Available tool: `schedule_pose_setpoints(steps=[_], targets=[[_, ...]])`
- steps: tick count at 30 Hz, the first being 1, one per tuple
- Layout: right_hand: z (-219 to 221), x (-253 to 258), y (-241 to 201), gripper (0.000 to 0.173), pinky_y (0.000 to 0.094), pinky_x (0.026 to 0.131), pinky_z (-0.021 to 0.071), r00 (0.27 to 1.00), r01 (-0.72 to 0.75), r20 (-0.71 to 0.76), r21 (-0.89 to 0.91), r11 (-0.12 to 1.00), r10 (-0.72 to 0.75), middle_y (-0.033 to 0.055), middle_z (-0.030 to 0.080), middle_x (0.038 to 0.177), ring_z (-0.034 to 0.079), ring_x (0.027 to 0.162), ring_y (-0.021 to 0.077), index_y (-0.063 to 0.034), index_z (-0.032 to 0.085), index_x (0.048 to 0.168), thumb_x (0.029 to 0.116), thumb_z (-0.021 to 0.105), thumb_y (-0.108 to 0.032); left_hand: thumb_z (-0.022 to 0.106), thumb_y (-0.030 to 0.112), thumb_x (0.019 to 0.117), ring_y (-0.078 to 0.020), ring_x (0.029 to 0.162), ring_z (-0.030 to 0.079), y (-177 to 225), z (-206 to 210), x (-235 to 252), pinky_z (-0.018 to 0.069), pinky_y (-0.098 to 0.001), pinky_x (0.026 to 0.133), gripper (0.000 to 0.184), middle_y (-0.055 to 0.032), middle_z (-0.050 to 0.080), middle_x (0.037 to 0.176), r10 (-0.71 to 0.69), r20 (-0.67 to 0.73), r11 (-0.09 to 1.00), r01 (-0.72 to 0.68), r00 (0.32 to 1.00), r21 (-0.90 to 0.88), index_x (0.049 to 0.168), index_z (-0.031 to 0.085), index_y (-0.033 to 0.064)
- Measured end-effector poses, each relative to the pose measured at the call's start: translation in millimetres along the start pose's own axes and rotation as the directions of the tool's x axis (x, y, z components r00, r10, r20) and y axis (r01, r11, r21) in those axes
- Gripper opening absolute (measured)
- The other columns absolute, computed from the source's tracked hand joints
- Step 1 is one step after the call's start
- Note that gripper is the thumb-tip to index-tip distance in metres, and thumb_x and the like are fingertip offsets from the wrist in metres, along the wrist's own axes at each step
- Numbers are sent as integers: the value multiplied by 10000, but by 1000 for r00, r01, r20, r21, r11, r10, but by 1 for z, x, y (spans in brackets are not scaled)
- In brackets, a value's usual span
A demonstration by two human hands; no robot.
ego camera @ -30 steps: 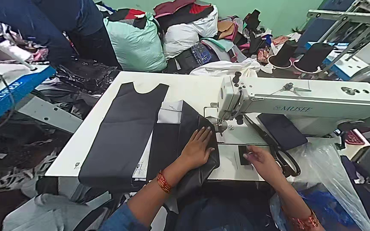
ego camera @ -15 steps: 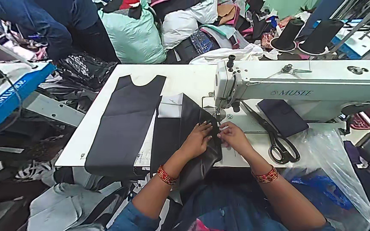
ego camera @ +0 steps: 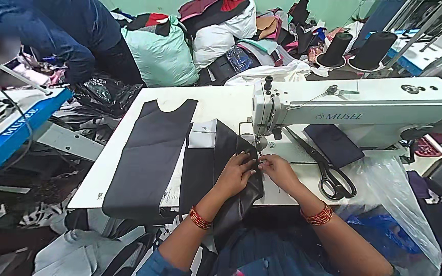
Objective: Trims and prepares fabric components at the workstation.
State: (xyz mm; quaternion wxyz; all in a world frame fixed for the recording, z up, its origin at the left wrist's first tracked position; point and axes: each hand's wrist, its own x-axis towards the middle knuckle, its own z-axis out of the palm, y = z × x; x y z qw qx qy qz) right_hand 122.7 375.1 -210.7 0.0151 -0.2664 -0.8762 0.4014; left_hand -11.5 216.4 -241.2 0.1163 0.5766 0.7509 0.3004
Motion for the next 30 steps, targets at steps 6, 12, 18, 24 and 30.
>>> schedule_pose_setpoints(steps=[6,12,18,24,30], targets=[[15,-11,34,256,621,981,384,926,277,-229,-127,952,-300,129,713,1054,617,1057,360,-152,790,1164,963,675,-260,602,455,1002,-340,1491,402,7,-7,4,218,-524,1261,493,-175,543,1510,-82,78,997,81,994,13,1355,687,121],[24,-13,40,312,624,967,375,905,306,-253,-170,937,-341,124,710,1023,620,1020,356,-180,777,1210,953,679,-328,652,429,975,-331,1493,402,7,-3,2,215,-519,1264,466,-158,563,1495,-105,27,994,105,994,-11,1323,712,124],[27,-13,42,318,627,950,386,888,323,-267,-218,921,-375,120,704,990,625,984,356,-208,768,1231,956,668,-331,613,429,995,-331,1486,413,3,0,0,238,-511,1259,475,-147,563,1497,-69,9,997,68,998,18,1350,691,122],[28,-14,39,318,623,947,386,893,302,-268,-240,923,-362,116,696,961,625,964,351,-220,765,1235,969,651,-351,579,411,1010,-326,1487,412,3,1,0,246,-516,1255,472,-146,553,1506,-56,5,997,56,998,44,1368,676,119],[27,-13,40,321,650,966,380,900,302,-245,-248,921,-361,131,705,973,630,990,371,-213,761,1245,988,633,-357,554,383,1029,-322,1517,357,6,-2,2,211,-541,1262,469,-159,522,1530,-71,80,995,65,994,76,1398,648,110]])
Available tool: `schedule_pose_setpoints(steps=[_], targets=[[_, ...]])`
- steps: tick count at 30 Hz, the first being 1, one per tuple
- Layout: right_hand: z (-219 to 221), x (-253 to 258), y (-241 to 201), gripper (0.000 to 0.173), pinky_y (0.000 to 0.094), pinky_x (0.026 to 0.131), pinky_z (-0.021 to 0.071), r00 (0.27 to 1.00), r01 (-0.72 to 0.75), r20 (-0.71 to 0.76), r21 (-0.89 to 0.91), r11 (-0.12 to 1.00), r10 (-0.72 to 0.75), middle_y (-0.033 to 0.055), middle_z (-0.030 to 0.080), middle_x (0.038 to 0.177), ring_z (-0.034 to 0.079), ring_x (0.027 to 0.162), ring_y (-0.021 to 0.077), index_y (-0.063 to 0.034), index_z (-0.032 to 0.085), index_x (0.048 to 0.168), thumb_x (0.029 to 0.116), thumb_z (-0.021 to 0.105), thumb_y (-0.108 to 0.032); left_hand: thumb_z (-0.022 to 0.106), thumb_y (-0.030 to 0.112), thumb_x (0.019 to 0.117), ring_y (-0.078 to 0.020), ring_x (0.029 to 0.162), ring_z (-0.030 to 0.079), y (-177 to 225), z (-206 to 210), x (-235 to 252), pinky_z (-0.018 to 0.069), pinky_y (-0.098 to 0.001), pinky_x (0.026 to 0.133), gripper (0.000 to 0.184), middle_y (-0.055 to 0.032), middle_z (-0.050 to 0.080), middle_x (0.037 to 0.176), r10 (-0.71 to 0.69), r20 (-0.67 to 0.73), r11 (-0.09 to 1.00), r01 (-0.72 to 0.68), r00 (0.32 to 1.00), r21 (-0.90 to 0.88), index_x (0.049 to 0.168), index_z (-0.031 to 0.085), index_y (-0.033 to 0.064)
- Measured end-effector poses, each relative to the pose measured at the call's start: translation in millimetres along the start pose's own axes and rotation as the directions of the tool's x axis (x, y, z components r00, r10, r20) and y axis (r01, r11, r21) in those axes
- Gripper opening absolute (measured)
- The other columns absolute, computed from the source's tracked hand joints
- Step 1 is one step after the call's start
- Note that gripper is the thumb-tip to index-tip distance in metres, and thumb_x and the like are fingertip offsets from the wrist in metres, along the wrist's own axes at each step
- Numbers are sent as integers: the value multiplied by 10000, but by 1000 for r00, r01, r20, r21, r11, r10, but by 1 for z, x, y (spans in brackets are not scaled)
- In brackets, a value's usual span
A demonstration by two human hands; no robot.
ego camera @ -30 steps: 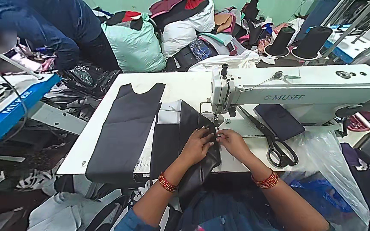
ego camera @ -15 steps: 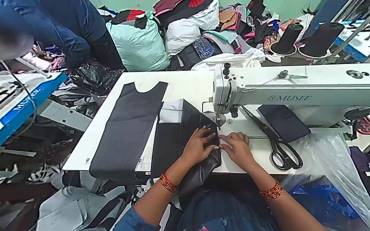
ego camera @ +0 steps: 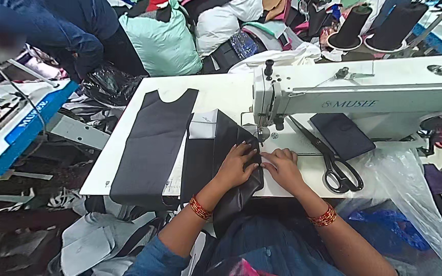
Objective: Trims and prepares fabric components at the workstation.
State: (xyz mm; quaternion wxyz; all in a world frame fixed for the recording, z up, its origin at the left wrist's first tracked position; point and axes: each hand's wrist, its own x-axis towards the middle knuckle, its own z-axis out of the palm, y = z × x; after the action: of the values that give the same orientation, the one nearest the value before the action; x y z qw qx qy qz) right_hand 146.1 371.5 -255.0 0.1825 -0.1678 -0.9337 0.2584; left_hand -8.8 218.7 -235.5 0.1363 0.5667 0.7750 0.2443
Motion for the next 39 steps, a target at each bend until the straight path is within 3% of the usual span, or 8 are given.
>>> schedule_pose_setpoints(steps=[7,10,14,27,35,37,39], targets=[[-1,0,0,308,620,967,367,1000,-4,20,-2,1000,4,112,688,957,610,998,346,-220,759,1249,1001,618,-337,550,418,1009,-320,1529,333,-3,4,0,136,-647,1241,466,-120,539,1520,20,-38,998,-18,999,61,1369,678,151],[-2,0,-2,315,628,967,376,1000,-1,13,1,1000,1,123,695,961,620,985,357,-211,759,1249,993,621,-332,526,447,1015,-317,1538,315,-7,4,-1,133,-636,1247,485,-113,535,1527,13,-29,1000,-12,1000,29,1390,665,172],[-1,0,-2,343,631,950,396,1000,1,-18,-10,1000,-1,132,699,966,630,974,375,-208,740,1275,972,643,-336,546,457,1000,-358,1502,379,-8,4,-1,180,-652,1232,488,-133,565,1497,36,-77,999,-37,996,-10,1363,686,162],[-3,2,1,322,592,958,379,1000,11,15,5,1000,-11,122,688,966,612,977,342,-234,751,1262,983,635,-345,564,459,1001,-340,1517,359,-9,4,-1,151,-618,1251,479,-122,566,1501,32,-63,999,-34,998,-31,1349,698,158],[-1,2,2,332,603,984,374,1000,-2,30,7,1000,2,125,694,1009,612,1012,349,-250,742,1276,974,642,-343,535,479,1015,-306,1552,290,-7,0,-1,93,-593,1269,519,-103,501,1564,-3,23,1000,4,1000,-4,1421,638,173],[-1,1,4,356,608,963,400,1000,4,-16,67,998,-3,145,700,1009,627,987,358,-200,739,1279,949,665,-310,547,460,1010,-319,1548,297,-7,0,0,96,-600,1266,515,-114,503,1561,6,5,1000,-6,1000,-1,1412,645,153],[-6,0,8,389,539,915,466,997,-34,-65,226,974,49,170,699,1027,639,954,328,-85,717,1289,939,673,-249,559,452,1004,-327,1544,305,-7,2,1,104,-608,1263,510,-115,511,1555,19,-13,1000,-19,1000,0,1400,654,144]])
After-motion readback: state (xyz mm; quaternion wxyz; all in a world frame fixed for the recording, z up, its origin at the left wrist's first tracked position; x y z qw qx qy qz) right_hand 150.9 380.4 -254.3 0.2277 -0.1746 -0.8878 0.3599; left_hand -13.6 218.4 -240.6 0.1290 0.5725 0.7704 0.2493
